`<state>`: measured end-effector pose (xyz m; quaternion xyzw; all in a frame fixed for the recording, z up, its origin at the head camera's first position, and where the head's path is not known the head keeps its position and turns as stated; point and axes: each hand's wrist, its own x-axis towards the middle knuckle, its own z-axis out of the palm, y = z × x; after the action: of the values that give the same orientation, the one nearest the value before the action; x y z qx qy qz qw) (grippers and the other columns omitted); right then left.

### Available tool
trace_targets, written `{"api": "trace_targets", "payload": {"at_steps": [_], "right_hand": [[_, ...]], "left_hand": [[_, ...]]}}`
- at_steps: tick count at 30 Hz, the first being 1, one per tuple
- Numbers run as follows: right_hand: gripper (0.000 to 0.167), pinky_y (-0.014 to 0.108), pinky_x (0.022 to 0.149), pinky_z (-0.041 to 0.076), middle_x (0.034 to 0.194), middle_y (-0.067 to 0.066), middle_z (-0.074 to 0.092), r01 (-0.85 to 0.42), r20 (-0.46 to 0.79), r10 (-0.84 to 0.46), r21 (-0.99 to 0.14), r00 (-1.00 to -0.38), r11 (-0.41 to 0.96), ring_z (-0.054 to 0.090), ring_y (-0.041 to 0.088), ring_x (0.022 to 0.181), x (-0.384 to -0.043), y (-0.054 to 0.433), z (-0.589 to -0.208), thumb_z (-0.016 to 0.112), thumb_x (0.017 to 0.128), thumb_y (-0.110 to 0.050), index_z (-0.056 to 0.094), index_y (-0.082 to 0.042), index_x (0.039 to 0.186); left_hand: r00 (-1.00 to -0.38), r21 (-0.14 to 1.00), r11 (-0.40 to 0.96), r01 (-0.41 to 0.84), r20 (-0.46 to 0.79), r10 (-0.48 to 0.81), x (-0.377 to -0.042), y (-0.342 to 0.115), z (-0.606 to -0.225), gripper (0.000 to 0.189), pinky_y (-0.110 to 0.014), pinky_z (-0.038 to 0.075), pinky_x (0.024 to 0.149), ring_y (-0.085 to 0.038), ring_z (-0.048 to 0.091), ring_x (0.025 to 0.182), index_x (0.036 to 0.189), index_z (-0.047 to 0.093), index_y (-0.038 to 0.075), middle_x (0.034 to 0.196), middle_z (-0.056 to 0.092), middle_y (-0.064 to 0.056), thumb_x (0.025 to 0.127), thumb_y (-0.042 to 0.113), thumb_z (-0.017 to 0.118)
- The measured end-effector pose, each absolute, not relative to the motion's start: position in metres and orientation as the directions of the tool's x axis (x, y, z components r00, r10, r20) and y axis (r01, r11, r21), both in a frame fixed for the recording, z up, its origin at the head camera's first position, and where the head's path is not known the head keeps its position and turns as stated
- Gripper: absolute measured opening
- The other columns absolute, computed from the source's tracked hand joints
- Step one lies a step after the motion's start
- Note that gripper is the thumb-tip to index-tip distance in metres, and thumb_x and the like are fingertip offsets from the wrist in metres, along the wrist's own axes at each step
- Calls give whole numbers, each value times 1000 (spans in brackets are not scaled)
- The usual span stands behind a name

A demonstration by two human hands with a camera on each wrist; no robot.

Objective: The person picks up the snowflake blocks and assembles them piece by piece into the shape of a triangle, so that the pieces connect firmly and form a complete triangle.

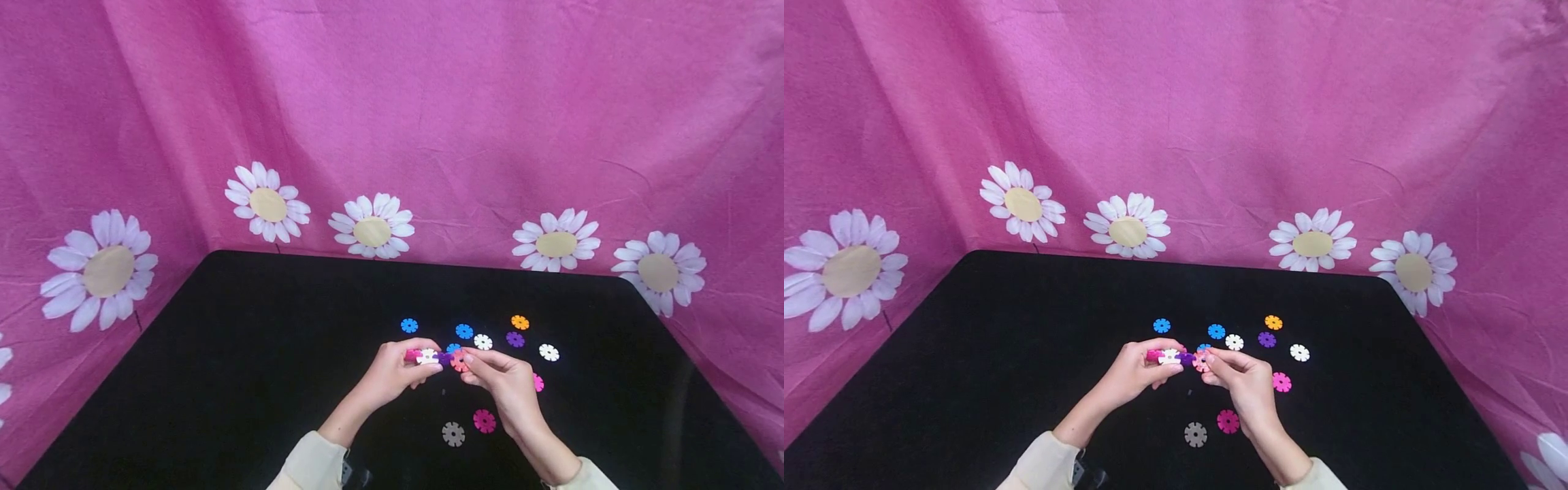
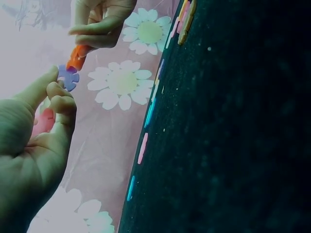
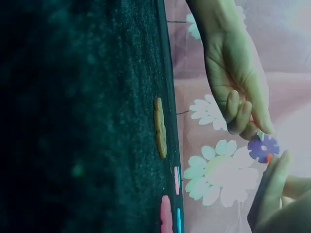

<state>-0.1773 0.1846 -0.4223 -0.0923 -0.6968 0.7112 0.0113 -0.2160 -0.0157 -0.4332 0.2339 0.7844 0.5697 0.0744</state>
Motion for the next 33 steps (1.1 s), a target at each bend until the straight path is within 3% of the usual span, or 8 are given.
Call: {"api": "trace_targets", "payload": {"at_steps": [24,29,33], "right_hand": [[36,23,73,58,87,-9,77,34,-38,137,-999,-990,-31,75,10,76,-176,181,-420,71,88,-8,63,12,118],[38,24,74,59,88,-9,77,49,-53,137,-998,-989,-27,75,10,77,-175,181,-419,71,88,-10,63,11,119],[38,24,74,59,87,-9,77,47,-46,131,-999,-990,0,75,12,75,-173,181,-419,70,89,-12,64,11,119]], "left_hand": [[-857,901,268,341,181,483,-214,-18,-427,27,-17,48,55,-23,62,61,112,68,13,78,68,-9,88,25,73],[-870,918,261,299,149,470,-215,-17,-429,29,-18,49,57,-27,63,67,114,67,14,85,68,-8,89,26,72],[-876,922,244,300,165,452,-215,-15,-431,32,-18,55,68,-20,68,83,116,67,14,100,72,-7,87,26,73]]}}
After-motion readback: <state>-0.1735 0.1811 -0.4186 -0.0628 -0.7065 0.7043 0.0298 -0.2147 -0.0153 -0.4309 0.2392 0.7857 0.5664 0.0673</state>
